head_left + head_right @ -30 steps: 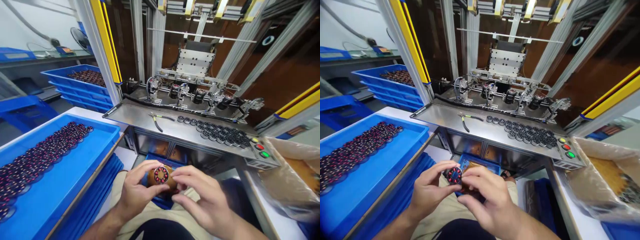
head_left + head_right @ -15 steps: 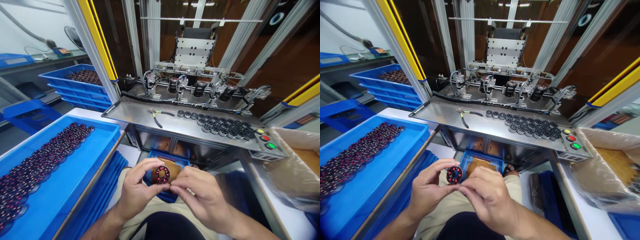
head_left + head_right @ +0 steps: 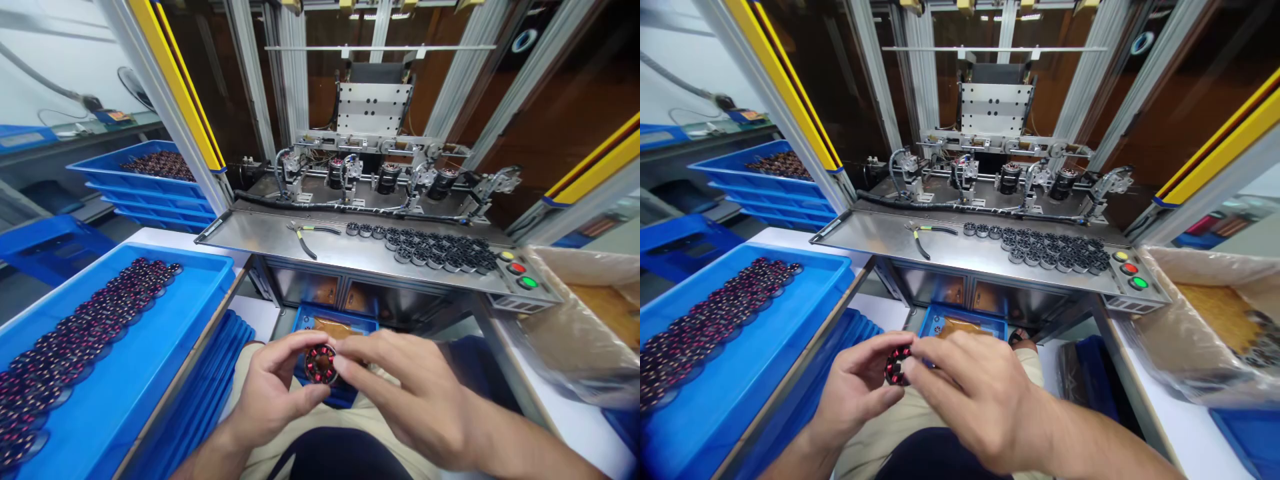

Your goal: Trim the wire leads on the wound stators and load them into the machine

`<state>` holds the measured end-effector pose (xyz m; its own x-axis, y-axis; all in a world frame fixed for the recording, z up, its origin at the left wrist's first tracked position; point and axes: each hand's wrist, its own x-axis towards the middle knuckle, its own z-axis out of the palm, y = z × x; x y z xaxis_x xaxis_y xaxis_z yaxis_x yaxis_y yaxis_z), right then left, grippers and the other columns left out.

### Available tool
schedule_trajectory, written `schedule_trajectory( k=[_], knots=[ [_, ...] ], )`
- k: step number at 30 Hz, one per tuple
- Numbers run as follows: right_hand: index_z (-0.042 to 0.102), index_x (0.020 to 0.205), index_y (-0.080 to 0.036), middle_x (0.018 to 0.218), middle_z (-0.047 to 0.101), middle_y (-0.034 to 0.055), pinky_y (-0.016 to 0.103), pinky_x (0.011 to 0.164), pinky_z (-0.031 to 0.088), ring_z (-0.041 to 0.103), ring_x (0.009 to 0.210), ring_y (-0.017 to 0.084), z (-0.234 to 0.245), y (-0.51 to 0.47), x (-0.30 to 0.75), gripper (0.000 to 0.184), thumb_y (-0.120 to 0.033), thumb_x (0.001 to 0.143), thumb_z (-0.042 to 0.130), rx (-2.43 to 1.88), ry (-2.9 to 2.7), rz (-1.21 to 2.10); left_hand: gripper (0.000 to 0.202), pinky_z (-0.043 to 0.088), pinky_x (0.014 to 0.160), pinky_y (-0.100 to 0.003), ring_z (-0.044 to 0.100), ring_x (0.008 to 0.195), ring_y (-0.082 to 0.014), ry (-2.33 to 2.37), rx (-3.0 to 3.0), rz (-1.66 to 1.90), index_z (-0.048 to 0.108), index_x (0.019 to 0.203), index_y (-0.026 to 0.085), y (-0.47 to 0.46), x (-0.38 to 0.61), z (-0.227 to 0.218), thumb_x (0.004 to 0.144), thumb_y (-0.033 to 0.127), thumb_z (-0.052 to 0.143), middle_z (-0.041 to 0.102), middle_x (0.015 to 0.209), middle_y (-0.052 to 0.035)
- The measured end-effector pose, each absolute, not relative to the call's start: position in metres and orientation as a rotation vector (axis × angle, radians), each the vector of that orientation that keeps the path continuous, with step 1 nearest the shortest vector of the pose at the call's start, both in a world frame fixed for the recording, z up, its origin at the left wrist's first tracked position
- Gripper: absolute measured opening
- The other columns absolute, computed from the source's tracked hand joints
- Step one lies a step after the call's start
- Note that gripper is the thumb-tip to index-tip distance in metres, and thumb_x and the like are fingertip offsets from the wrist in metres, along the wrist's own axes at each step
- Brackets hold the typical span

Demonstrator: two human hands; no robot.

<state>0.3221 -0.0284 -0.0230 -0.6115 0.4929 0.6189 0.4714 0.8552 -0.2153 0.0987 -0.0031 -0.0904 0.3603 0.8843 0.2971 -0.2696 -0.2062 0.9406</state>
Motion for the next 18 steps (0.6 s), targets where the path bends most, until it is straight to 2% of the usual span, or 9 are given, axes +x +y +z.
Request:
schedule_trajectory(
  k=[2, 4, 7, 10, 13, 18],
  knots=[
    [0.068, 0.102, -0.013, 0.085, 0.072, 0.0104, 0.031, 0.06, 0.047, 0.059, 0.07, 0.018, -0.025, -0.023, 0.319, 0.022, -0.008, 0.093, 0.049, -0.719, -2.298, 0.134, 0.045, 0.061, 0.087, -0.028, 0.074, 0.1, -0.0238, 0.579, 1.346, 1.162, 0.072, 0.115, 0.022, -0.004, 0.099, -0.088, 0.072, 0.023, 0.084, 0.078, 0.109, -0.0106],
    [0.07, 0.09, -0.014, 0.073, 0.068, 0.0062, 0.029, 0.061, 0.045, 0.056, 0.066, 0.016, -0.032, -0.022, 0.314, 0.016, -0.008, 0.092, 0.055, -0.783, -2.152, 0.421, 0.043, 0.06, 0.086, -0.025, 0.075, 0.098, -0.0219, 0.571, 1.313, 1.166, 0.073, 0.115, 0.022, -0.005, 0.101, -0.087, 0.074, 0.026, 0.083, 0.078, 0.107, -0.0099],
    [0.071, 0.077, -0.016, 0.068, 0.065, 0.0018, 0.026, 0.062, 0.044, 0.056, 0.063, 0.012, -0.05, -0.029, 0.302, 0.016, -0.024, 0.09, 0.067, -0.873, -1.686, 1.142, 0.042, 0.061, 0.084, -0.023, 0.075, 0.096, -0.0203, 0.599, 1.371, 1.235, 0.073, 0.114, 0.023, -0.007, 0.104, -0.087, 0.074, 0.03, 0.083, 0.079, 0.106, -0.0091],
    [0.069, 0.068, -0.016, 0.06, 0.062, -0.0012, 0.023, 0.056, 0.041, 0.053, 0.056, 0.01, -0.07, -0.038, 0.289, 0.027, -0.039, 0.076, 0.081, -0.767, -1.07, 1.742, 0.046, 0.059, 0.091, -0.029, 0.072, 0.104, -0.0218, 0.599, 1.602, 1.401, 0.07, 0.119, 0.023, -0.007, 0.106, -0.09, 0.075, 0.028, 0.083, 0.078, 0.111, -0.0088],
    [0.068, 0.064, -0.015, 0.052, 0.059, -0.0023, 0.021, 0.053, 0.037, 0.049, 0.049, 0.008, -0.082, -0.04, 0.282, 0.031, -0.038, 0.067, 0.088, -0.648, -0.751, 1.886, 0.052, 0.055, 0.099, -0.038, 0.069, 0.112, -0.0244, 0.512, 1.841, 1.531, 0.064, 0.127, 0.021, -0.004, 0.107, -0.092, 0.078, 0.025, 0.08, 0.076, 0.115, -0.0104],
    [0.069, 0.063, -0.014, 0.052, 0.059, -0.0021, 0.021, 0.055, 0.034, 0.049, 0.05, 0.007, -0.083, -0.041, 0.282, 0.027, -0.032, 0.066, 0.089, -0.649, -0.703, 1.858, 0.054, 0.054, 0.1, -0.042, 0.067, 0.113, -0.026, 0.467, 2.023, 1.542, 0.059, 0.131, 0.017, 0.001, 0.105, -0.092, 0.08, 0.023, 0.077, 0.074, 0.116, -0.0129]
  ],
)
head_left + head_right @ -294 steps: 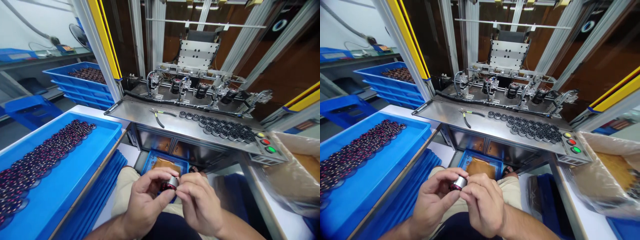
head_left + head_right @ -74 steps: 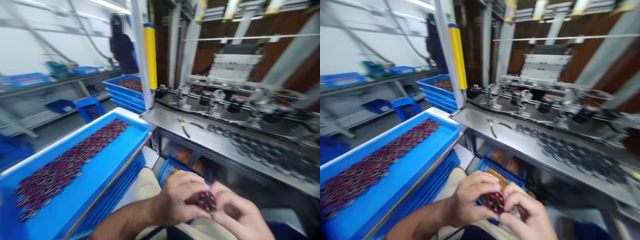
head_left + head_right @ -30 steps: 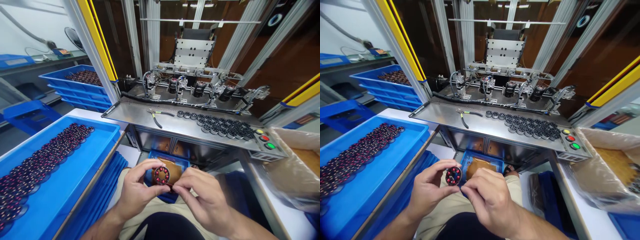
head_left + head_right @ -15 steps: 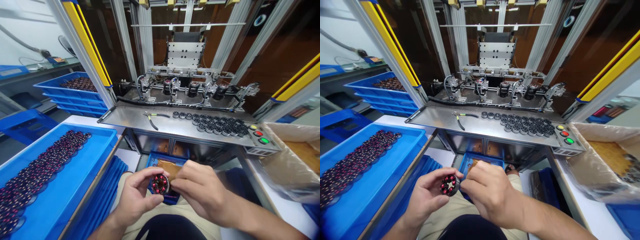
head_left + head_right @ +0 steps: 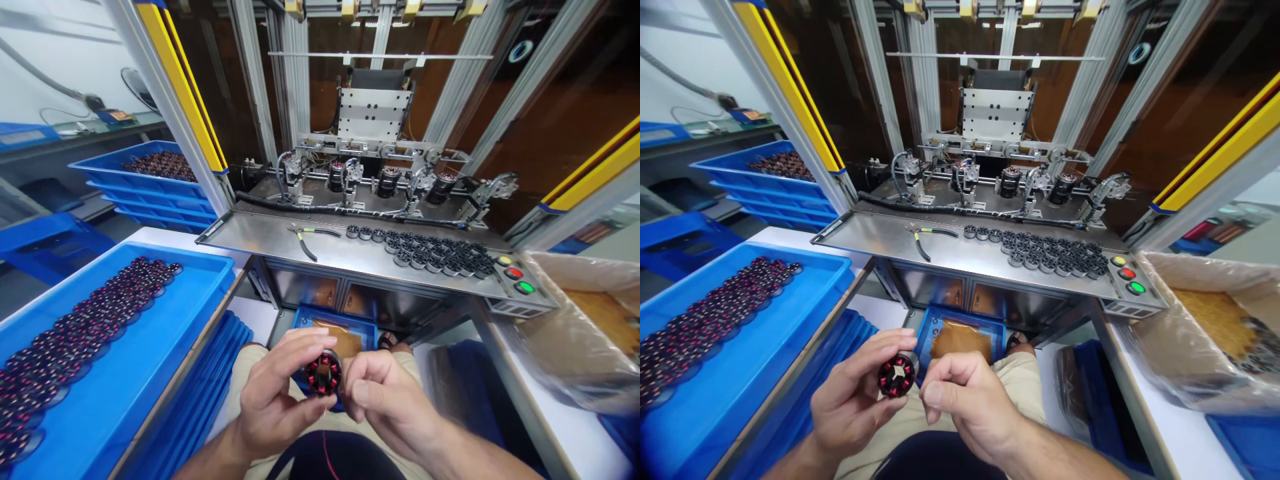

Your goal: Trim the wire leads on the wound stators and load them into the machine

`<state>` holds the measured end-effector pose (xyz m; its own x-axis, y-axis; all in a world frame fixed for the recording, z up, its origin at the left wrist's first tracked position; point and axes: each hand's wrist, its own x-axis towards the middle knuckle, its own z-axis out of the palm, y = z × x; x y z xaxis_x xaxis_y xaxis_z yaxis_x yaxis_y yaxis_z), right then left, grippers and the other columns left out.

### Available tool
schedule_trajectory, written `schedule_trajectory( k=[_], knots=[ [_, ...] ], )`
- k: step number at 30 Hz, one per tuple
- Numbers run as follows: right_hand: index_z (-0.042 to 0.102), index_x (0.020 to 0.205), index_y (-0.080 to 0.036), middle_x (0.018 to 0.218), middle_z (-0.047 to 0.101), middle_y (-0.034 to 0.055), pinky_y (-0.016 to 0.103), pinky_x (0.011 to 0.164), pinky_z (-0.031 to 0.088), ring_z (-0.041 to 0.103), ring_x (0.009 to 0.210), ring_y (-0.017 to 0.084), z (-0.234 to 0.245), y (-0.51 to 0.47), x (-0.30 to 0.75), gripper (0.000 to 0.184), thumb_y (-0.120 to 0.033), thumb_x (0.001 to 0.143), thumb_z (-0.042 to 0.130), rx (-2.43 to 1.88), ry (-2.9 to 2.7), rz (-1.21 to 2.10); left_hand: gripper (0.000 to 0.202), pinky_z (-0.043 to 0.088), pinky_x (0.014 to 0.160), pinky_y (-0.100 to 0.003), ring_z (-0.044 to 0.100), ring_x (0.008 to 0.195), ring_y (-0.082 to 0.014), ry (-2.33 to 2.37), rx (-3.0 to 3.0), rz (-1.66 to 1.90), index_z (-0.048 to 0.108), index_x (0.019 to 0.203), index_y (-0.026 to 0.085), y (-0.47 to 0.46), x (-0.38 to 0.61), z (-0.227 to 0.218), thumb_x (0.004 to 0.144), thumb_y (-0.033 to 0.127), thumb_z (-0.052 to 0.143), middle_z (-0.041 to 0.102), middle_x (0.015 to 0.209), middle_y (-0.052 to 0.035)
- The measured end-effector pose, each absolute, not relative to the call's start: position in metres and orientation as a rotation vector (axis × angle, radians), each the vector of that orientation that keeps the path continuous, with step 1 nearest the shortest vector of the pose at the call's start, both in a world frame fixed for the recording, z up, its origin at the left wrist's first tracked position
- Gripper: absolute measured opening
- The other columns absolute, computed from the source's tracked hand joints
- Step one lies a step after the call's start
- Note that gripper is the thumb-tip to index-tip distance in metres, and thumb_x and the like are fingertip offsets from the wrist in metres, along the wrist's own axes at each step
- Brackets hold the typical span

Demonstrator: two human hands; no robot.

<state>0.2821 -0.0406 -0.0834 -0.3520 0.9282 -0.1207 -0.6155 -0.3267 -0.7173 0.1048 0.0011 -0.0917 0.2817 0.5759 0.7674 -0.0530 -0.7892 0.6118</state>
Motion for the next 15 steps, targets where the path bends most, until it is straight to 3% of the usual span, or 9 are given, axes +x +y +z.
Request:
schedule_trajectory(
  k=[4, 9, 11, 13, 15],
  knots=[
    [0.068, 0.062, -0.013, 0.05, 0.058, -0.0012, 0.02, 0.053, 0.034, 0.049, 0.048, 0.007, -0.087, -0.051, 0.272, 0.027, -0.032, 0.068, 0.087, -0.617, -0.654, 1.889, 0.056, 0.053, 0.101, -0.042, 0.065, 0.115, -0.0266, 0.507, 2.038, 1.637, 0.058, 0.132, 0.015, 0.0, 0.107, -0.094, 0.079, 0.018, 0.076, 0.073, 0.119, -0.0131],
    [0.069, 0.066, -0.015, 0.05, 0.058, -0.0024, 0.02, 0.05, 0.038, 0.048, 0.045, 0.007, -0.097, -0.06, 0.262, 0.026, -0.036, 0.075, 0.083, -0.569, -0.727, 1.884, 0.056, 0.048, 0.107, -0.032, 0.064, 0.116, -0.0212, 0.578, 1.812, 1.656, 0.061, 0.13, 0.019, -0.007, 0.115, -0.093, 0.077, 0.012, 0.077, 0.072, 0.119, -0.0078],
    [0.073, 0.075, -0.016, 0.06, 0.065, 0.0003, 0.023, 0.058, 0.044, 0.057, 0.055, 0.01, -0.094, -0.057, 0.277, 0.02, -0.034, 0.077, 0.081, -0.622, -1.034, 1.689, 0.049, 0.049, 0.104, -0.027, 0.065, 0.115, -0.0191, 0.616, 1.612, 1.558, 0.066, 0.124, 0.024, -0.01, 0.117, -0.089, 0.078, 0.017, 0.078, 0.074, 0.115, -0.0047],
    [0.073, 0.095, -0.018, 0.084, 0.072, 0.0057, 0.029, 0.073, 0.051, 0.066, 0.078, 0.017, -0.084, -0.05, 0.301, 0.018, -0.026, 0.08, 0.078, -0.729, -1.429, 1.293, 0.039, 0.053, 0.097, -0.023, 0.068, 0.109, -0.0184, 0.622, 1.411, 1.429, 0.07, 0.117, 0.026, -0.012, 0.119, -0.084, 0.078, 0.025, 0.079, 0.076, 0.11, -0.0039],
    [0.065, 0.119, -0.018, 0.11, 0.069, 0.011, 0.036, 0.089, 0.051, 0.063, 0.103, 0.023, -0.071, -0.041, 0.325, 0.039, -0.013, 0.082, 0.074, -0.801, -1.71, 0.819, 0.034, 0.055, 0.091, -0.022, 0.072, 0.101, -0.018, 0.594, 1.258, 1.329, 0.073, 0.111, 0.025, -0.014, 0.119, -0.079, 0.078, 0.03, 0.08, 0.078, 0.106, -0.0046]
  ],
)
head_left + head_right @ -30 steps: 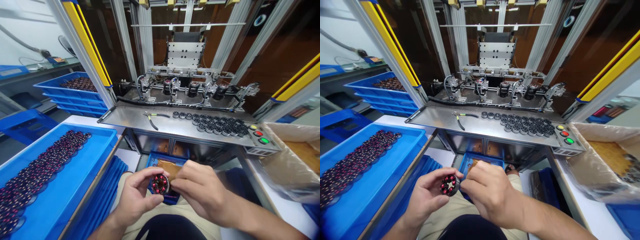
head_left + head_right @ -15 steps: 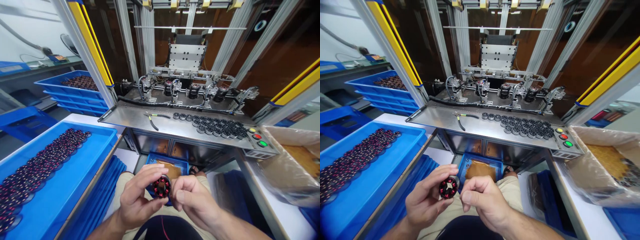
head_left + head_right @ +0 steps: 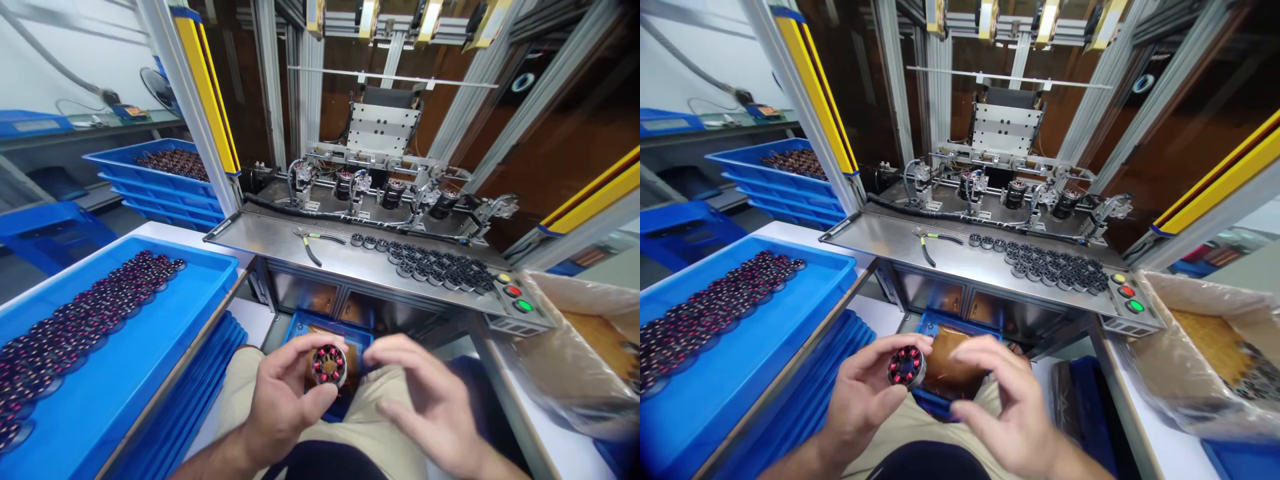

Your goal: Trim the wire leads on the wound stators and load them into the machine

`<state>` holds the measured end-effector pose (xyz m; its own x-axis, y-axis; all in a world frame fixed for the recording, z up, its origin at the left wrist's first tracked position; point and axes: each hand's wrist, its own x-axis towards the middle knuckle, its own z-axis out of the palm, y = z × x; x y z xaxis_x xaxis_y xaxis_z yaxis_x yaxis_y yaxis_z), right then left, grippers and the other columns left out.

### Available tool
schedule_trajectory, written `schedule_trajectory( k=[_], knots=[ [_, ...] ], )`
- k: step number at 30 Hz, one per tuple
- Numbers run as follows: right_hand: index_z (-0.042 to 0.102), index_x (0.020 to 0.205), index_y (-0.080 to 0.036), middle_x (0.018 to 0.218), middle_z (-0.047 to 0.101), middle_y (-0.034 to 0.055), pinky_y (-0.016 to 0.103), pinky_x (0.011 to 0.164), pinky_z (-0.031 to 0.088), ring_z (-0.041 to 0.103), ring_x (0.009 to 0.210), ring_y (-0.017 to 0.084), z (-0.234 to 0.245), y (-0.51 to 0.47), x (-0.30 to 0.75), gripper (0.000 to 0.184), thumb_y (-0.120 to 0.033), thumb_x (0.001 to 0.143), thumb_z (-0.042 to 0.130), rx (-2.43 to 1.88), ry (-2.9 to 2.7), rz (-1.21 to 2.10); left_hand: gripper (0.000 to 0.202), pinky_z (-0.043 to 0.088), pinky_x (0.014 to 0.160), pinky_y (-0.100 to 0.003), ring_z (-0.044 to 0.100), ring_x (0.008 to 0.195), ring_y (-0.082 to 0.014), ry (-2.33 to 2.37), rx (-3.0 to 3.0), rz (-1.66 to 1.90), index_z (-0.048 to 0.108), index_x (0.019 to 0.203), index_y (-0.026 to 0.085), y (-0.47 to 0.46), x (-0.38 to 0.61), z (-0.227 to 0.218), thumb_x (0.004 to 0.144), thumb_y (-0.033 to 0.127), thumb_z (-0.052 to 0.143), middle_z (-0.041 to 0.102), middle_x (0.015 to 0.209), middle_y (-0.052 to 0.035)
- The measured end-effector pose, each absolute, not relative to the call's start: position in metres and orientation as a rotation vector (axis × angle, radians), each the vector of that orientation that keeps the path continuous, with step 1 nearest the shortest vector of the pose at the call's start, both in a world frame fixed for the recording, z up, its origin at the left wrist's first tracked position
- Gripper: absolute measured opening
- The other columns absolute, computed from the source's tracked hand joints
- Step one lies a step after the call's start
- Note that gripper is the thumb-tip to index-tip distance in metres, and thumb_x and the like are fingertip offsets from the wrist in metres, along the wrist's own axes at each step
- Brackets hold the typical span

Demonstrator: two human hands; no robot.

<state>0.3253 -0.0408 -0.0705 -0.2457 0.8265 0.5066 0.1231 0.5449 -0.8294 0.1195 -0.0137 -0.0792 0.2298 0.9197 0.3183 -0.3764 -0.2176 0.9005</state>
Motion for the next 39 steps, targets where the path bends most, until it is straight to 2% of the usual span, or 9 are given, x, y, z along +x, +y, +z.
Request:
schedule_trajectory(
  k=[3, 5, 8, 11, 20, 27, 30, 34, 39],
  knots=[
    [0.052, 0.133, -0.015, 0.128, 0.058, 0.0159, 0.041, 0.101, 0.047, 0.054, 0.121, 0.025, -0.048, -0.028, 0.344, 0.056, -0.001, 0.082, 0.069, -0.754, -1.967, 0.349, 0.034, 0.056, 0.088, -0.022, 0.073, 0.096, -0.0185, 0.534, 1.156, 1.234, 0.075, 0.108, 0.024, -0.015, 0.122, -0.075, 0.076, 0.032, 0.081, 0.079, 0.103, -0.0056],
    [0.055, 0.129, -0.013, 0.125, 0.058, 0.016, 0.04, 0.099, 0.05, 0.055, 0.118, 0.024, -0.037, -0.022, 0.342, 0.05, -0.004, 0.082, 0.071, -0.64, -2.089, 0.262, 0.034, 0.056, 0.086, -0.021, 0.073, 0.096, -0.018, 0.523, 1.139, 1.187, 0.075, 0.108, 0.025, -0.017, 0.124, -0.075, 0.075, 0.031, 0.081, 0.079, 0.103, -0.0057],
    [0.064, 0.113, -0.01, 0.106, 0.063, 0.0126, 0.037, 0.086, 0.054, 0.059, 0.1, 0.02, -0.029, -0.018, 0.329, 0.031, -0.013, 0.084, 0.075, -0.517, -2.127, 0.241, 0.035, 0.055, 0.082, -0.017, 0.073, 0.093, -0.0163, 0.548, 1.126, 1.143, 0.075, 0.107, 0.026, -0.02, 0.126, -0.077, 0.073, 0.029, 0.083, 0.08, 0.102, -0.0043],
    [0.069, 0.104, -0.009, 0.094, 0.063, 0.01, 0.035, 0.076, 0.053, 0.058, 0.088, 0.018, -0.032, -0.018, 0.322, 0.023, -0.015, 0.083, 0.077, -0.499, -2.108, 0.233, 0.037, 0.054, 0.083, -0.017, 0.072, 0.092, -0.0155, 0.576, 1.12, 1.126, 0.075, 0.107, 0.028, -0.022, 0.127, -0.077, 0.072, 0.027, 0.084, 0.08, 0.101, -0.0026],
    [0.073, 0.1, -0.013, 0.092, 0.066, 0.0087, 0.036, 0.071, 0.05, 0.057, 0.085, 0.018, -0.044, -0.022, 0.323, 0.011, -0.015, 0.089, 0.069, -0.543, -2.035, 0.223, 0.035, 0.053, 0.079, -0.015, 0.07, 0.087, -0.0127, 0.638, 1.112, 1.094, 0.075, 0.106, 0.028, -0.022, 0.127, -0.08, 0.072, 0.023, 0.084, 0.079, 0.098, -0.0006],
    [0.072, 0.099, -0.009, 0.084, 0.069, 0.0087, 0.036, 0.066, 0.054, 0.06, 0.08, 0.019, -0.047, -0.031, 0.315, 0.014, -0.006, 0.089, 0.064, -0.568, -1.902, 0.0, 0.038, 0.055, 0.082, -0.019, 0.071, 0.09, -0.0148, 0.532, 0.993, 1.087, 0.075, 0.105, 0.024, -0.021, 0.134, -0.075, 0.069, 0.028, 0.087, 0.078, 0.1, -0.0037],
    [0.07, 0.1, -0.007, 0.085, 0.069, 0.009, 0.035, 0.066, 0.057, 0.062, 0.08, 0.018, -0.048, -0.041, 0.303, 0.013, -0.003, 0.088, 0.064, -0.654, -1.794, -0.096, 0.043, 0.055, 0.083, -0.017, 0.071, 0.091, -0.0137, 0.514, 1.02, 1.214, 0.075, 0.105, 0.026, -0.022, 0.138, -0.074, 0.065, 0.023, 0.09, 0.078, 0.103, -0.0025],
    [0.068, 0.105, -0.009, 0.083, 0.068, 0.0078, 0.033, 0.066, 0.06, 0.064, 0.077, 0.017, -0.05, -0.051, 0.286, 0.021, 0.001, 0.087, 0.062, -0.75, -1.661, -0.063, 0.048, 0.055, 0.086, -0.014, 0.07, 0.101, -0.0135, 0.553, 1.142, 1.465, 0.074, 0.105, 0.03, -0.025, 0.143, -0.074, 0.062, 0.012, 0.089, 0.076, 0.106, 0.0004],
    [0.068, 0.101, -0.014, 0.08, 0.066, 0.0062, 0.032, 0.061, 0.058, 0.064, 0.072, 0.016, -0.057, -0.049, 0.274, 0.017, -0.005, 0.09, 0.06, -0.796, -1.505, -0.001, 0.046, 0.057, 0.084, -0.018, 0.069, 0.102, -0.0157, 0.62, 1.159, 1.547, 0.074, 0.102, 0.031, -0.029, 0.145, -0.071, 0.063, 0.012, 0.089, 0.073, 0.108, -0.0003]
  ],
)
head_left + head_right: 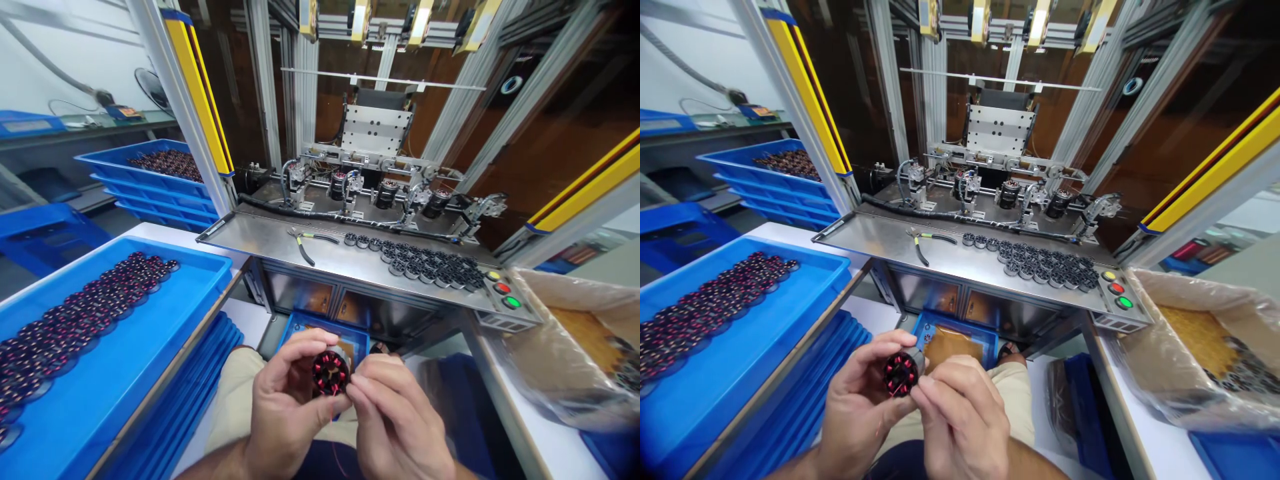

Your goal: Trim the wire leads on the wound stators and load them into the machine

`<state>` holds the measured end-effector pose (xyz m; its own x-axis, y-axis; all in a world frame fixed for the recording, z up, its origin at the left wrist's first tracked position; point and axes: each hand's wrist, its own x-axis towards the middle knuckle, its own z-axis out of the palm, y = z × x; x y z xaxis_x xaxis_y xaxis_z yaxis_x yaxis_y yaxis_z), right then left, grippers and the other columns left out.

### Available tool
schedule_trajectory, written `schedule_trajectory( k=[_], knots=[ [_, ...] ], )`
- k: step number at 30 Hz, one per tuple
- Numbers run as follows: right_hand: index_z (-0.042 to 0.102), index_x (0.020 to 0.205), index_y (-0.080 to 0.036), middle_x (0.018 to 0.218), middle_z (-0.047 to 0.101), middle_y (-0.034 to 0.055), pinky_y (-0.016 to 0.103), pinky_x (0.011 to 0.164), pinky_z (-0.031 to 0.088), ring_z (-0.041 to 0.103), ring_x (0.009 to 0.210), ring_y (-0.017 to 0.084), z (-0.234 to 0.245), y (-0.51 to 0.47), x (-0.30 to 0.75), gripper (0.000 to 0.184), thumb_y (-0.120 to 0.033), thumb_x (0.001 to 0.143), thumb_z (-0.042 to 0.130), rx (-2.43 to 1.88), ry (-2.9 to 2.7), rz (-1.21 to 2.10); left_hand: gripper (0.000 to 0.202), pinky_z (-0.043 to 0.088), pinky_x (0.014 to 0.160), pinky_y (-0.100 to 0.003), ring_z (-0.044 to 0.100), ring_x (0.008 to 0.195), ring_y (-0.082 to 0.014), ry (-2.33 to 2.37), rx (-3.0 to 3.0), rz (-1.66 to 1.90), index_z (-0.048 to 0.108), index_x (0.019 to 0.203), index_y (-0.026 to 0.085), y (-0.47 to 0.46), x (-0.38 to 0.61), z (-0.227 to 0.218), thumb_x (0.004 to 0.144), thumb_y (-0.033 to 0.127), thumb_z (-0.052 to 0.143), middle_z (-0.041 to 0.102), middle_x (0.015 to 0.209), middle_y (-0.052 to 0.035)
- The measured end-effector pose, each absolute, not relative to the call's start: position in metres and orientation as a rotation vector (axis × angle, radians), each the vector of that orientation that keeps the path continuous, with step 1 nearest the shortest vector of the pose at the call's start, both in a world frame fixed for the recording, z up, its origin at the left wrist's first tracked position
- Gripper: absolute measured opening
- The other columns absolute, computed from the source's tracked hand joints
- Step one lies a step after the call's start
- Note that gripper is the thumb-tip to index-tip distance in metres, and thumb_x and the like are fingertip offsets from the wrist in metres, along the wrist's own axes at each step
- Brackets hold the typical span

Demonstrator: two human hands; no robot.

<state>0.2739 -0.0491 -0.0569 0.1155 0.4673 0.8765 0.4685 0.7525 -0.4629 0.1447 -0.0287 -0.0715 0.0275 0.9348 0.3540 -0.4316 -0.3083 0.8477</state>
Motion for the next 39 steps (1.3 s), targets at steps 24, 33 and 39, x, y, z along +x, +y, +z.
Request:
schedule_trajectory(
  k=[24, 33, 39],
  knots=[
    [0.059, 0.083, -0.016, 0.072, 0.057, 0.0008, 0.025, 0.06, 0.045, 0.055, 0.068, 0.012, -0.061, -0.034, 0.286, 0.017, -0.003, 0.091, 0.051, -0.897, -1.553, 0.374, 0.028, 0.053, 0.071, -0.022, 0.067, 0.074, -0.0121, 0.49, 1.038, 0.929, 0.068, 0.115, 0.024, -0.009, 0.12, -0.084, 0.089, 0.033, 0.068, 0.072, 0.085, -0.0024],
    [0.061, 0.088, -0.015, 0.076, 0.059, 0.0025, 0.025, 0.061, 0.046, 0.056, 0.069, 0.012, -0.051, -0.036, 0.3, 0.015, -0.002, 0.09, 0.053, -0.896, -1.709, 0.363, 0.033, 0.056, 0.075, -0.021, 0.071, 0.077, -0.0121, 0.415, 1.044, 0.93, 0.071, 0.116, 0.029, -0.004, 0.118, -0.078, 0.084, 0.02, 0.074, 0.075, 0.09, -0.0018],
    [0.061, 0.084, -0.014, 0.073, 0.059, 0.0026, 0.023, 0.06, 0.046, 0.056, 0.068, 0.011, -0.043, -0.035, 0.303, 0.016, -0.002, 0.09, 0.053, -0.931, -1.722, 0.325, 0.026, 0.053, 0.098, -0.029, 0.066, 0.115, -0.0198, 0.363, 1.139, 1.077, 0.075, 0.1, 0.027, -0.012, 0.114, -0.08, 0.084, 0.008, 0.07, 0.064, 0.134, -0.005]
  ],
)
